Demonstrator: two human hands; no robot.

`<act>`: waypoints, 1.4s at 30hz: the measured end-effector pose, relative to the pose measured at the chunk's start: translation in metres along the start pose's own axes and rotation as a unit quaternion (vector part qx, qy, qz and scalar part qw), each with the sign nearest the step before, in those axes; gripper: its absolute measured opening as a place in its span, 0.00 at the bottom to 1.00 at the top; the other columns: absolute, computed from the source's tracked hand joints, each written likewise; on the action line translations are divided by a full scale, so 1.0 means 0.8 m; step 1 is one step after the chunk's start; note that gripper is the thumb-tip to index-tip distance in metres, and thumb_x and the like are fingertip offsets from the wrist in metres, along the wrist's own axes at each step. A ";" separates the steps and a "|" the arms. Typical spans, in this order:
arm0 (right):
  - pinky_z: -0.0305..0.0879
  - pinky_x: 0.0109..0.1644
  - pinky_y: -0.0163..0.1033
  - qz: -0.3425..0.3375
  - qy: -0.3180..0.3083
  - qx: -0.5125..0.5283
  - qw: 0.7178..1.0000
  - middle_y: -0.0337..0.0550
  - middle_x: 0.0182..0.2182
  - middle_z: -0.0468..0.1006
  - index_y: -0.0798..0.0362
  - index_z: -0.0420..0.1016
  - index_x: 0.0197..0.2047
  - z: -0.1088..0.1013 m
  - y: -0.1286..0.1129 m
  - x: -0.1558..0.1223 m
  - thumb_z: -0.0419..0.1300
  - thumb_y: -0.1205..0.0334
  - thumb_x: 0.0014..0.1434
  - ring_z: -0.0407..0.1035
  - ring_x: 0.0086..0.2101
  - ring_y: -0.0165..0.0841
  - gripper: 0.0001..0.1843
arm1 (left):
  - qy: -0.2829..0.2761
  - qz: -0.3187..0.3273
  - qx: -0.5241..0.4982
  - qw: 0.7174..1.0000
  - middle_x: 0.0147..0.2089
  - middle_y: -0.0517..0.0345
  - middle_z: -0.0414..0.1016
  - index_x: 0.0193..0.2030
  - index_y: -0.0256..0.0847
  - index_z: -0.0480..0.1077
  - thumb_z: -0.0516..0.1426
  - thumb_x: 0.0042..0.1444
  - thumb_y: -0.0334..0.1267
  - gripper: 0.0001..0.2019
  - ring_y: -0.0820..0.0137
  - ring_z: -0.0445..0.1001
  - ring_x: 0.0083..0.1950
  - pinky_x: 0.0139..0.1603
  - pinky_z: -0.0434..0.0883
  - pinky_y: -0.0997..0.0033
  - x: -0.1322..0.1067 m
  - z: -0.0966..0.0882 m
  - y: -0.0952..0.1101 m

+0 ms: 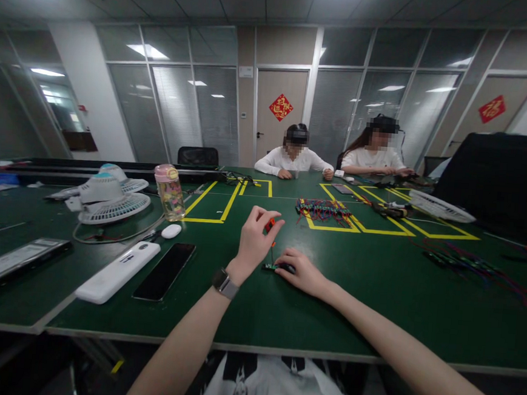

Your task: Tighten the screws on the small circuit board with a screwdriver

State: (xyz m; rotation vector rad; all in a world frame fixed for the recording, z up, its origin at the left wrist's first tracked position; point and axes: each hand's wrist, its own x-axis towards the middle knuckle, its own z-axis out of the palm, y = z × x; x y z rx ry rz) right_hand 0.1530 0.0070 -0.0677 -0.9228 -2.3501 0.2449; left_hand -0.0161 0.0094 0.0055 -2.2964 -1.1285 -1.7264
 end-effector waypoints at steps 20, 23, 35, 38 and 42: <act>0.65 0.45 0.42 -0.004 0.002 0.001 1.000 0.45 0.35 0.73 0.53 0.77 0.40 0.001 0.003 0.000 0.59 0.63 0.60 0.67 0.38 0.36 0.07 | -0.022 0.113 0.168 0.979 0.45 0.46 0.71 0.52 0.36 0.67 0.45 0.64 0.33 0.15 0.62 0.68 0.45 0.45 0.66 0.63 -0.001 -0.005 0.000; 0.65 0.44 0.41 -0.008 0.002 0.001 1.000 0.46 0.35 0.73 0.54 0.77 0.40 0.001 0.003 0.000 0.59 0.63 0.60 0.67 0.38 0.36 0.07 | -0.020 0.123 0.136 0.983 0.49 0.47 0.72 0.56 0.37 0.64 0.44 0.64 0.31 0.16 0.63 0.69 0.48 0.49 0.66 0.63 0.000 -0.003 -0.002; 0.65 0.44 0.41 0.002 -0.003 0.004 1.000 0.46 0.35 0.73 0.53 0.77 0.39 0.000 0.002 -0.001 0.59 0.62 0.60 0.67 0.38 0.36 0.07 | -0.009 0.042 0.004 0.999 0.43 0.50 0.75 0.50 0.40 0.70 0.46 0.65 0.35 0.14 0.65 0.71 0.46 0.49 0.67 0.63 -0.002 -0.001 0.001; 0.65 0.44 0.41 0.001 -0.005 0.004 1.000 0.46 0.35 0.73 0.53 0.77 0.40 -0.001 0.001 -0.001 0.59 0.62 0.60 0.67 0.38 0.36 0.07 | -0.014 -0.086 -0.206 0.975 0.48 0.51 0.76 0.49 0.40 0.71 0.46 0.64 0.35 0.15 0.68 0.73 0.49 0.52 0.68 0.65 0.004 0.004 0.000; 0.65 0.45 0.41 0.000 -0.006 0.006 1.000 0.46 0.35 0.73 0.54 0.77 0.40 -0.002 0.000 -0.001 0.59 0.62 0.60 0.67 0.39 0.36 0.07 | -0.070 -0.199 -0.421 0.882 0.47 0.47 0.77 0.49 0.36 0.71 0.50 0.61 0.35 0.14 0.66 0.75 0.49 0.48 0.71 0.66 0.012 0.008 -0.008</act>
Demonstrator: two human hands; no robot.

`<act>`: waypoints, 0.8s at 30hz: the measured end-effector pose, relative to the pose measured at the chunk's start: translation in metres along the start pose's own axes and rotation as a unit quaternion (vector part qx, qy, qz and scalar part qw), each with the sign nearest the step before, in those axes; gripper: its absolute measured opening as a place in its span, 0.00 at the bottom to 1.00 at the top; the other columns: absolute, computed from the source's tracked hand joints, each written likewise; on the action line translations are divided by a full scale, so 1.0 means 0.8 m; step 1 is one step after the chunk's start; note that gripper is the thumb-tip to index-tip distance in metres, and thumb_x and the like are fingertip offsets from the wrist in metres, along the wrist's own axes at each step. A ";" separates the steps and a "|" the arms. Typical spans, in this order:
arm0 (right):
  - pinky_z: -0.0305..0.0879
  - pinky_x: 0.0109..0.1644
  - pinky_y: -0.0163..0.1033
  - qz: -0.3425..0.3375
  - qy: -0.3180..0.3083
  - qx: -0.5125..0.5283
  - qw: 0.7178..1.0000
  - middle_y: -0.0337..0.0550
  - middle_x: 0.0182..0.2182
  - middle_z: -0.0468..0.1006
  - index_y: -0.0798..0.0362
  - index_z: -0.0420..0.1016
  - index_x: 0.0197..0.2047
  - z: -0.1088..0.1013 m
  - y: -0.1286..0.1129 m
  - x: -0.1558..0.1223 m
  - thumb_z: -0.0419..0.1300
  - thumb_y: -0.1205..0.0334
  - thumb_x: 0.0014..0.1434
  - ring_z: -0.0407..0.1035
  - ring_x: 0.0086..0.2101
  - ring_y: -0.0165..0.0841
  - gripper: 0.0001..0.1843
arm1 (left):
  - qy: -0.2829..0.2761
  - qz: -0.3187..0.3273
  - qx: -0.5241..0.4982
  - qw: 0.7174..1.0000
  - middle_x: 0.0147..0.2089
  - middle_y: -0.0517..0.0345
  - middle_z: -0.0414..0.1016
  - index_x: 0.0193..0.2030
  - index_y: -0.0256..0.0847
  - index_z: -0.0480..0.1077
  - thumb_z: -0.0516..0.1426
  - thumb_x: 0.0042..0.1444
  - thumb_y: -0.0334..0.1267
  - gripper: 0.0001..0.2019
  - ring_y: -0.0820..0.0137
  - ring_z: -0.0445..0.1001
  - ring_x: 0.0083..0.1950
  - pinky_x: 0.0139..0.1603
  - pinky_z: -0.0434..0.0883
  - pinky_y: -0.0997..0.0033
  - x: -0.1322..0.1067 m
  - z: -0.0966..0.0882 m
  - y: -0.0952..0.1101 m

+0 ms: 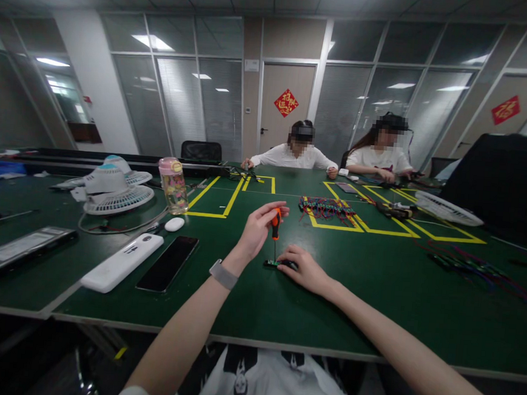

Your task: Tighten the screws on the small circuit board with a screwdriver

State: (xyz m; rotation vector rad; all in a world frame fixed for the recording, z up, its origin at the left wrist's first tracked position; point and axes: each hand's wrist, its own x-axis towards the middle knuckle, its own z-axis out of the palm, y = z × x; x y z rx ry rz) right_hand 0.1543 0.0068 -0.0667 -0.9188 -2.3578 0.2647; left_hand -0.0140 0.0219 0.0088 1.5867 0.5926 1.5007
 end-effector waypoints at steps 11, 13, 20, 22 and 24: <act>0.65 0.44 0.41 -0.002 0.002 -0.005 1.000 0.46 0.35 0.74 0.54 0.77 0.40 0.001 0.001 0.000 0.59 0.63 0.60 0.67 0.38 0.36 0.07 | 0.031 0.255 0.575 0.777 0.38 0.48 0.75 0.47 0.36 0.70 0.50 0.63 0.39 0.13 0.62 0.73 0.41 0.43 0.66 0.63 -0.013 -0.010 0.009; 0.65 0.44 0.41 -0.005 0.004 -0.003 1.000 0.45 0.35 0.74 0.54 0.77 0.39 0.002 0.002 0.000 0.59 0.62 0.60 0.67 0.38 0.36 0.07 | 0.030 0.294 0.614 0.732 0.42 0.46 0.75 0.48 0.34 0.69 0.48 0.64 0.35 0.13 0.61 0.72 0.43 0.43 0.66 0.62 -0.012 -0.011 0.010; 0.65 0.44 0.41 -0.008 0.006 -0.003 1.000 0.46 0.35 0.74 0.53 0.77 0.39 0.001 0.002 0.000 0.59 0.63 0.60 0.67 0.38 0.36 0.07 | 0.053 0.324 0.653 0.683 0.35 0.51 0.74 0.48 0.34 0.68 0.50 0.62 0.36 0.12 0.65 0.70 0.37 0.37 0.64 0.66 -0.009 -0.013 0.012; 0.65 0.43 0.41 -0.006 0.005 -0.006 1.000 0.45 0.34 0.73 0.53 0.77 0.39 0.001 0.001 0.001 0.59 0.63 0.60 0.67 0.38 0.36 0.06 | 0.055 0.328 0.661 0.673 0.32 0.53 0.72 0.43 0.35 0.70 0.51 0.62 0.40 0.11 0.65 0.68 0.35 0.35 0.63 0.66 -0.011 -0.013 0.014; 0.65 0.43 0.41 -0.004 0.005 -0.007 1.000 0.45 0.34 0.73 0.53 0.77 0.38 0.000 0.000 0.001 0.59 0.64 0.60 0.67 0.37 0.36 0.06 | 0.050 0.330 0.661 0.672 0.31 0.53 0.71 0.39 0.36 0.70 0.52 0.62 0.42 0.11 0.65 0.68 0.35 0.34 0.62 0.66 -0.012 -0.013 0.016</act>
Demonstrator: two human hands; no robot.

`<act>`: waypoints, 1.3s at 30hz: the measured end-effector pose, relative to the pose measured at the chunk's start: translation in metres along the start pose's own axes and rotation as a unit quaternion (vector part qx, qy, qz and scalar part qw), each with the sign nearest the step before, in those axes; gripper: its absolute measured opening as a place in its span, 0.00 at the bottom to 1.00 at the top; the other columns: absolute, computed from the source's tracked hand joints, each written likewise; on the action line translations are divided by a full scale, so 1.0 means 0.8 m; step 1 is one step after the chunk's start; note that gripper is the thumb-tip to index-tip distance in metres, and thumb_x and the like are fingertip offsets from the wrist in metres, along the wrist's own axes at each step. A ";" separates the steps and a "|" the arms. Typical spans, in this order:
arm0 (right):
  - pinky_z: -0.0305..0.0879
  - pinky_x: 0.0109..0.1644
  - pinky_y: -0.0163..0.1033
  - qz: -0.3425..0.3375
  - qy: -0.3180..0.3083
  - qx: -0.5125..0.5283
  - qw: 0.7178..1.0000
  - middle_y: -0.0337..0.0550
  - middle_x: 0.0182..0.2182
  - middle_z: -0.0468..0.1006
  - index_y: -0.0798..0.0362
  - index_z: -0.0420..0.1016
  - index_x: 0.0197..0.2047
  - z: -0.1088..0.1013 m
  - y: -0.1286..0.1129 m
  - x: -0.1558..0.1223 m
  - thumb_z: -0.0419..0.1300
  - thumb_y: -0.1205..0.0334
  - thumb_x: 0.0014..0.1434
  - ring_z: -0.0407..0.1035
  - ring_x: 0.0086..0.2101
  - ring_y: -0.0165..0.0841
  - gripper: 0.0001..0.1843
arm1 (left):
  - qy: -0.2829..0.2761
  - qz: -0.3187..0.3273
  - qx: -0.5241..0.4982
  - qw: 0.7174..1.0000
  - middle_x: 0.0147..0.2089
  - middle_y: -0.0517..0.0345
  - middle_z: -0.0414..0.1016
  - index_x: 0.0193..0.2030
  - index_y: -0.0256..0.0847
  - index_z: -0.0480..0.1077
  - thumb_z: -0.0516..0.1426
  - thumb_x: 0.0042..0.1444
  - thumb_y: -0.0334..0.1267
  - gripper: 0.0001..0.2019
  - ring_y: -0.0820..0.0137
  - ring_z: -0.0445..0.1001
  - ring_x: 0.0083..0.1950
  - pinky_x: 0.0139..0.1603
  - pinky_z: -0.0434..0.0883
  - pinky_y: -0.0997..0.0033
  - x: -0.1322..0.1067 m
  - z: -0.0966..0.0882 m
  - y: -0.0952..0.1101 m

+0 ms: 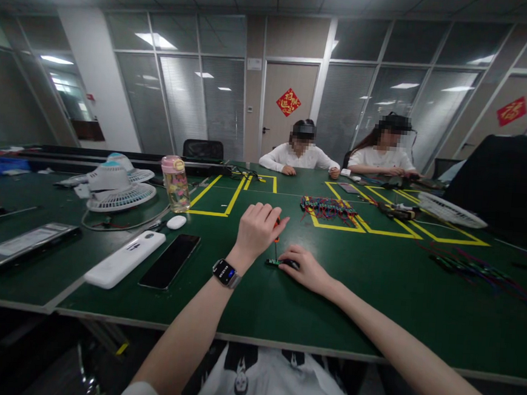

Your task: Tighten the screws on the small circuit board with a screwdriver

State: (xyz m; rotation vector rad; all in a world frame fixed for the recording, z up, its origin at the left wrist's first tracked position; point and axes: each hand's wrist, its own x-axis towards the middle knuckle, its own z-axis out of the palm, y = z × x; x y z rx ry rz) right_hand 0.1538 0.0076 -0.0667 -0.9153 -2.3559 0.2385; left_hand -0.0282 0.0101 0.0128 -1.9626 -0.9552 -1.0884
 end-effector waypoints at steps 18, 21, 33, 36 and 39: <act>0.65 0.43 0.41 -0.003 0.006 0.006 1.000 0.45 0.34 0.74 0.53 0.78 0.39 0.002 0.003 -0.001 0.60 0.63 0.59 0.68 0.37 0.36 0.06 | -0.007 -0.029 -0.080 0.996 0.34 0.51 0.70 0.40 0.36 0.70 0.51 0.62 0.41 0.11 0.64 0.68 0.37 0.37 0.65 0.65 -0.003 0.001 0.007; 0.66 0.43 0.41 0.002 0.004 0.010 1.000 0.45 0.34 0.74 0.53 0.78 0.39 0.001 0.003 -0.001 0.60 0.64 0.59 0.68 0.37 0.36 0.06 | -0.003 -0.090 -0.199 0.976 0.41 0.49 0.72 0.44 0.36 0.69 0.45 0.64 0.34 0.12 0.65 0.70 0.44 0.45 0.67 0.65 -0.002 0.002 0.012; 0.66 0.43 0.41 0.009 0.006 0.003 1.000 0.46 0.35 0.73 0.53 0.80 0.40 0.002 0.005 -0.001 0.61 0.63 0.59 0.68 0.37 0.36 0.08 | 0.028 -0.252 -0.403 0.879 0.35 0.58 0.69 0.34 0.40 0.74 0.60 0.56 0.37 0.04 0.72 0.70 0.37 0.40 0.68 0.73 0.004 0.005 0.020; 0.66 0.42 0.40 0.012 0.007 0.016 1.000 0.45 0.34 0.73 0.53 0.80 0.41 0.003 0.006 -0.001 0.61 0.62 0.59 0.68 0.37 0.36 0.08 | 0.028 -0.251 -0.376 0.891 0.37 0.57 0.68 0.39 0.41 0.75 0.55 0.60 0.38 0.08 0.72 0.70 0.40 0.43 0.68 0.72 0.003 0.003 0.019; 0.66 0.41 0.39 0.014 0.005 0.040 0.999 0.44 0.34 0.73 0.53 0.80 0.41 0.003 0.006 -0.001 0.61 0.62 0.59 0.69 0.35 0.35 0.09 | 0.002 -0.239 -0.408 0.881 0.45 0.54 0.71 0.50 0.41 0.72 0.47 0.65 0.35 0.14 0.71 0.71 0.46 0.48 0.68 0.70 0.002 0.005 0.019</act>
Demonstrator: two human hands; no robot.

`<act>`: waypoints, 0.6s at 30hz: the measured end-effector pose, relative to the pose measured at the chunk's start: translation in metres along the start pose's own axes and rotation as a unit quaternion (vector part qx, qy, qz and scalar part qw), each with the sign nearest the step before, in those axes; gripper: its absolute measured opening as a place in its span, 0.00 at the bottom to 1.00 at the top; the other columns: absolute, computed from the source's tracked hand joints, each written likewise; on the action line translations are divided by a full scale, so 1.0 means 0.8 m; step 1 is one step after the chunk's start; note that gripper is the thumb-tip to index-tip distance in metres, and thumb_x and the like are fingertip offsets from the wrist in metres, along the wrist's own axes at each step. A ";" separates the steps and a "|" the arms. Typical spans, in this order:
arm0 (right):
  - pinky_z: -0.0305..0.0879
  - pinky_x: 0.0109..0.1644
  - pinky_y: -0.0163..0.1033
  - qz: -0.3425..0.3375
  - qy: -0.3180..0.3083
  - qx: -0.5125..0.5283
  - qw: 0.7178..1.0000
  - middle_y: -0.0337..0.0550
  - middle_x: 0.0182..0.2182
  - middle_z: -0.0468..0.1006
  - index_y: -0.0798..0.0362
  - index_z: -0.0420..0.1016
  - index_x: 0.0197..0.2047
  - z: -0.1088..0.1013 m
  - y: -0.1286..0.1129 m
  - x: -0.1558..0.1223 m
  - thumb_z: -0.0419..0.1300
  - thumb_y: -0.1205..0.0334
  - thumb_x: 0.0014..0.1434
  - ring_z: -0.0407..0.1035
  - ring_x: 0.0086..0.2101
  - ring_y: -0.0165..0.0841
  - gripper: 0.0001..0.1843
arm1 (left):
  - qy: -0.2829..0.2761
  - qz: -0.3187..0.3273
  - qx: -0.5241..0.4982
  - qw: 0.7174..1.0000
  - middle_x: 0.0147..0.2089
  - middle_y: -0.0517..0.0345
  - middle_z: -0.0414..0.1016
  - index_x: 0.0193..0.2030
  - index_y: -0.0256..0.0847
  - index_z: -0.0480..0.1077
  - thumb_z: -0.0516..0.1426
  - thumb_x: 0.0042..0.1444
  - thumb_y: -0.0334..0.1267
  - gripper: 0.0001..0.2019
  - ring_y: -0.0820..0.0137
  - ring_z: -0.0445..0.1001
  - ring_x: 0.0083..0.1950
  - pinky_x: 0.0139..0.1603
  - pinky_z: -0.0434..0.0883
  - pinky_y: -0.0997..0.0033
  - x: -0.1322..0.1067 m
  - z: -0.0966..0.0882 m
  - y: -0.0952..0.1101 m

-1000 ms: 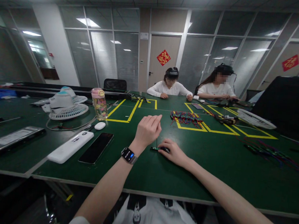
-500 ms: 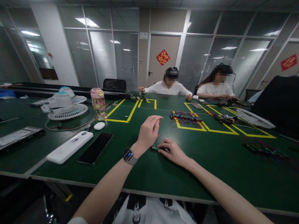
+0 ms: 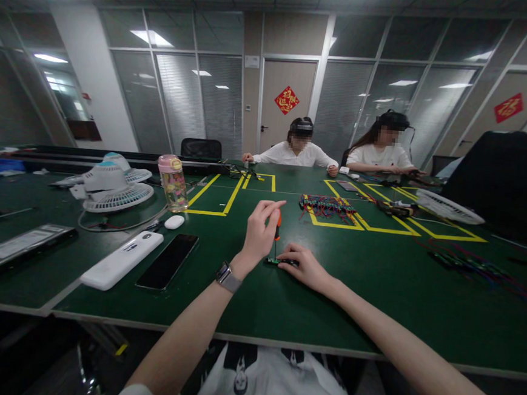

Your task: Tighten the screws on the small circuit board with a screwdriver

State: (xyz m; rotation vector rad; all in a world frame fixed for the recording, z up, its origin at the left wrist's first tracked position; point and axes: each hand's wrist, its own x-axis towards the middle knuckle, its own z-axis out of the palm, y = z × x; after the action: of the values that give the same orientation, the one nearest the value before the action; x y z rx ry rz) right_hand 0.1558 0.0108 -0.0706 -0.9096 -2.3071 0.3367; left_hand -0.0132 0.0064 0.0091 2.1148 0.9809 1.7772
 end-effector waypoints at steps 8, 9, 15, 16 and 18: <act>0.66 0.39 0.38 0.012 -0.001 0.020 1.000 0.43 0.32 0.72 0.52 0.80 0.41 0.002 0.005 0.001 0.62 0.64 0.58 0.69 0.34 0.34 0.08 | 0.009 -0.001 0.011 1.000 0.39 0.56 0.73 0.44 0.41 0.73 0.56 0.59 0.39 0.08 0.71 0.72 0.39 0.41 0.70 0.72 0.000 0.003 -0.004; 0.66 0.40 0.38 0.009 -0.001 0.018 1.000 0.43 0.32 0.72 0.53 0.80 0.41 0.002 0.005 0.001 0.62 0.64 0.58 0.69 0.34 0.34 0.08 | 0.019 0.006 0.038 0.999 0.37 0.57 0.72 0.41 0.41 0.74 0.57 0.59 0.39 0.07 0.71 0.71 0.39 0.42 0.69 0.72 0.000 0.002 -0.003; 0.65 0.43 0.40 -0.007 0.011 0.003 1.000 0.43 0.34 0.73 0.54 0.76 0.39 0.003 0.002 0.001 0.62 0.67 0.56 0.68 0.37 0.35 0.05 | -0.011 0.039 0.059 0.997 0.48 0.52 0.70 0.54 0.40 0.68 0.46 0.65 0.32 0.15 0.70 0.70 0.50 0.52 0.67 0.70 -0.004 0.003 0.002; 0.65 0.43 0.40 -0.008 0.013 0.000 1.000 0.43 0.34 0.73 0.54 0.76 0.38 0.002 0.001 0.001 0.63 0.67 0.56 0.67 0.38 0.35 0.05 | -0.017 0.042 0.046 0.998 0.49 0.52 0.71 0.55 0.40 0.67 0.46 0.65 0.31 0.15 0.71 0.70 0.50 0.52 0.67 0.70 -0.004 0.003 0.002; 0.65 0.43 0.40 -0.008 0.015 -0.005 1.000 0.44 0.34 0.73 0.54 0.75 0.38 0.002 0.000 0.001 0.62 0.67 0.56 0.67 0.38 0.35 0.04 | -0.019 0.041 0.030 0.999 0.48 0.52 0.72 0.53 0.39 0.68 0.47 0.64 0.30 0.14 0.71 0.71 0.48 0.51 0.68 0.70 -0.003 0.005 0.002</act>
State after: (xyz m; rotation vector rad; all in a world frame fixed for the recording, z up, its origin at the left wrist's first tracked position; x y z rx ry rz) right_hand 0.1546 0.0111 -0.0712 -0.8951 -2.2894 0.3037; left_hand -0.0092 0.0047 0.0069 2.2484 0.9624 1.7594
